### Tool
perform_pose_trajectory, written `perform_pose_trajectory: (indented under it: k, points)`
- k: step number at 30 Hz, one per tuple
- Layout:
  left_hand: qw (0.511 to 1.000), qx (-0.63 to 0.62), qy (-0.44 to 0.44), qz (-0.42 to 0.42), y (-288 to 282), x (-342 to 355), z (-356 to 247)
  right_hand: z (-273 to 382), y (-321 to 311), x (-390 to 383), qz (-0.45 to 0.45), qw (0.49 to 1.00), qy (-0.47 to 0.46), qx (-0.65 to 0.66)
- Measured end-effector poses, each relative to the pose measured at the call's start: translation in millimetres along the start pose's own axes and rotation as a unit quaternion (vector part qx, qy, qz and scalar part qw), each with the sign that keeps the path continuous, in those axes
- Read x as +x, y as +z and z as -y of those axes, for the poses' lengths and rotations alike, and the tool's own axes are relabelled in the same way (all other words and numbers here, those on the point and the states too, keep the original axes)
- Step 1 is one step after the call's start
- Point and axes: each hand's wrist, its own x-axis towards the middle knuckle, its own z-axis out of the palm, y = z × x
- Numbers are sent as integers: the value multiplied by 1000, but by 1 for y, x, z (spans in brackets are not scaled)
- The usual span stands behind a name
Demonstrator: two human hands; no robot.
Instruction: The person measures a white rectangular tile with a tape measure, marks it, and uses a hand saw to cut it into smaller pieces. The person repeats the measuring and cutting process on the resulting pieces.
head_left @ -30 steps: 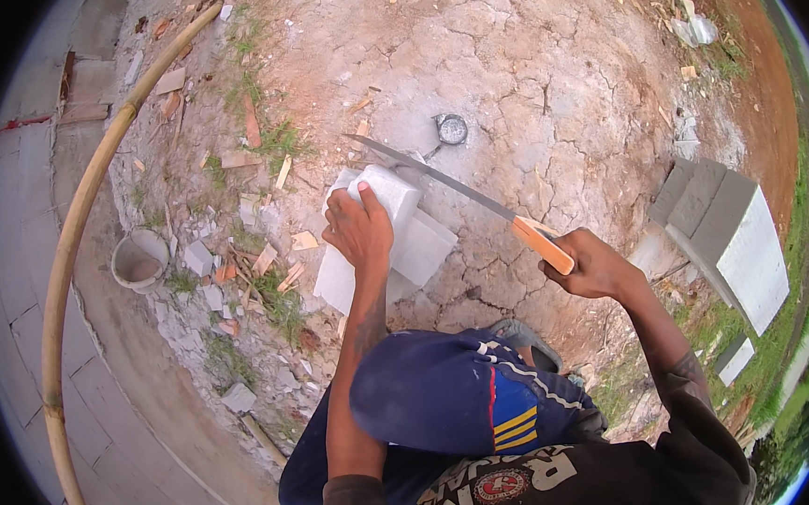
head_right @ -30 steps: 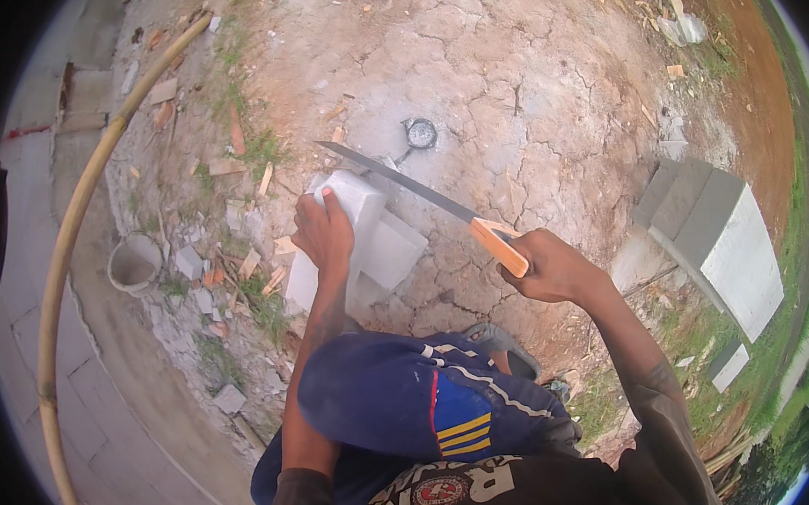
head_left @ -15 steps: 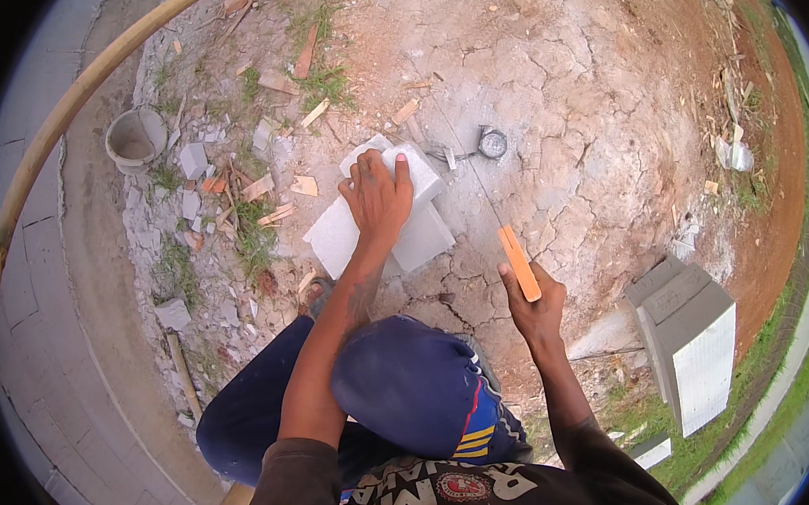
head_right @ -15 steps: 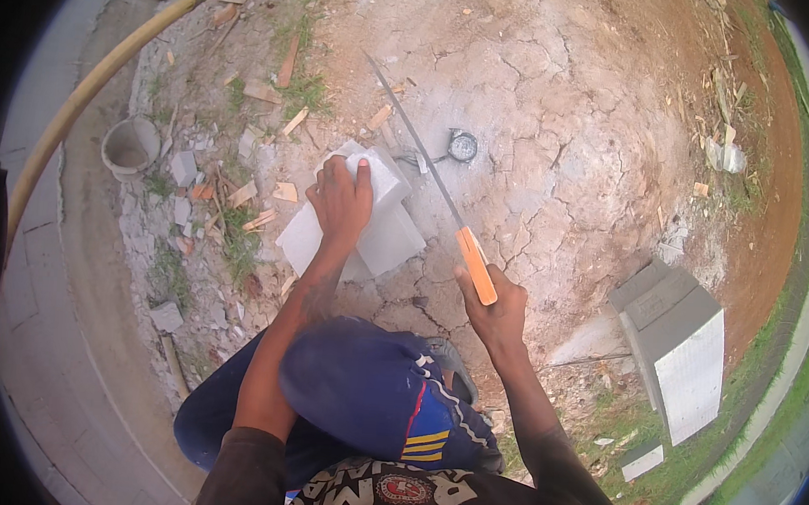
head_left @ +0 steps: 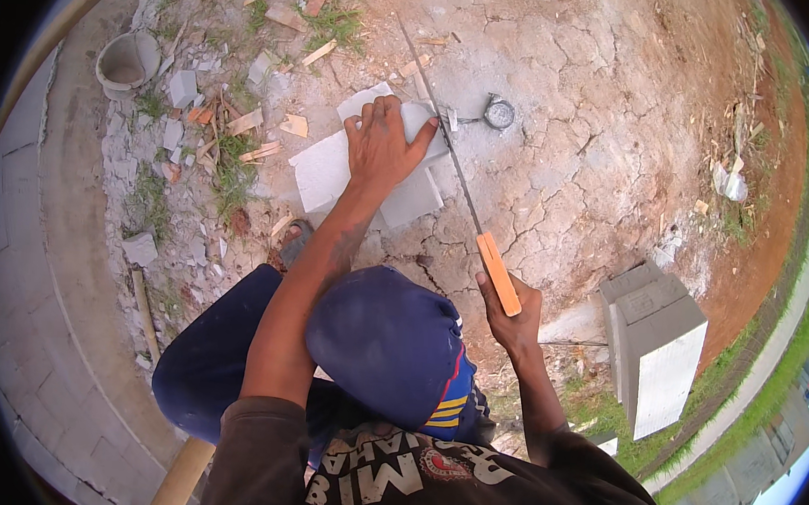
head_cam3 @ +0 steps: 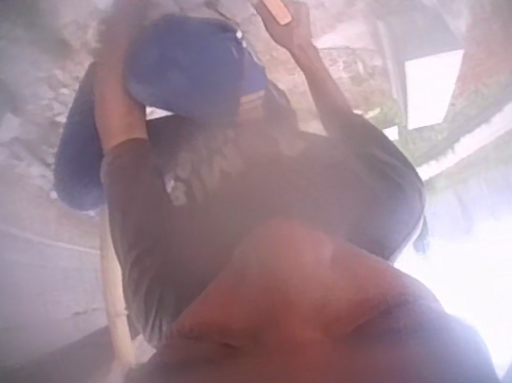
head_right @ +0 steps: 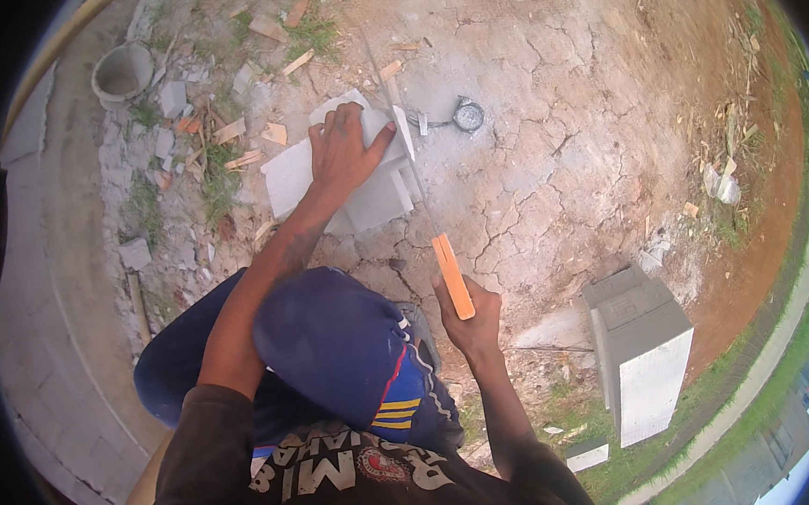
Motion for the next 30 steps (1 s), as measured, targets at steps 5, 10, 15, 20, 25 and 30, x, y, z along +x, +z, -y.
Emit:
perform_pose_trajectory:
  k: [5, 10, 15, 20, 25, 30]
  points:
    - [1000, -2, 2, 17, 0, 0, -2, -1, 4, 4, 27, 1000, 14, 0]
    - [1000, 5, 26, -16, 7, 0, 3, -5, 34, 84, 41, 998, -47, 16]
    - [1000, 9, 10, -6, 7, -3, 4, -22, 24, 38, 28, 998, -54, 20]
    - [999, 3, 23, -37, 13, -4, 8, -14, 32, 64, 60, 998, -16, -3]
    - [1000, -2, -16, -2, 14, 2, 6, -13, 42, 107, 54, 997, -45, 22]
    - [1000, 6, -11, -28, 14, 4, 11, -20, 22, 47, 51, 998, -16, 39]
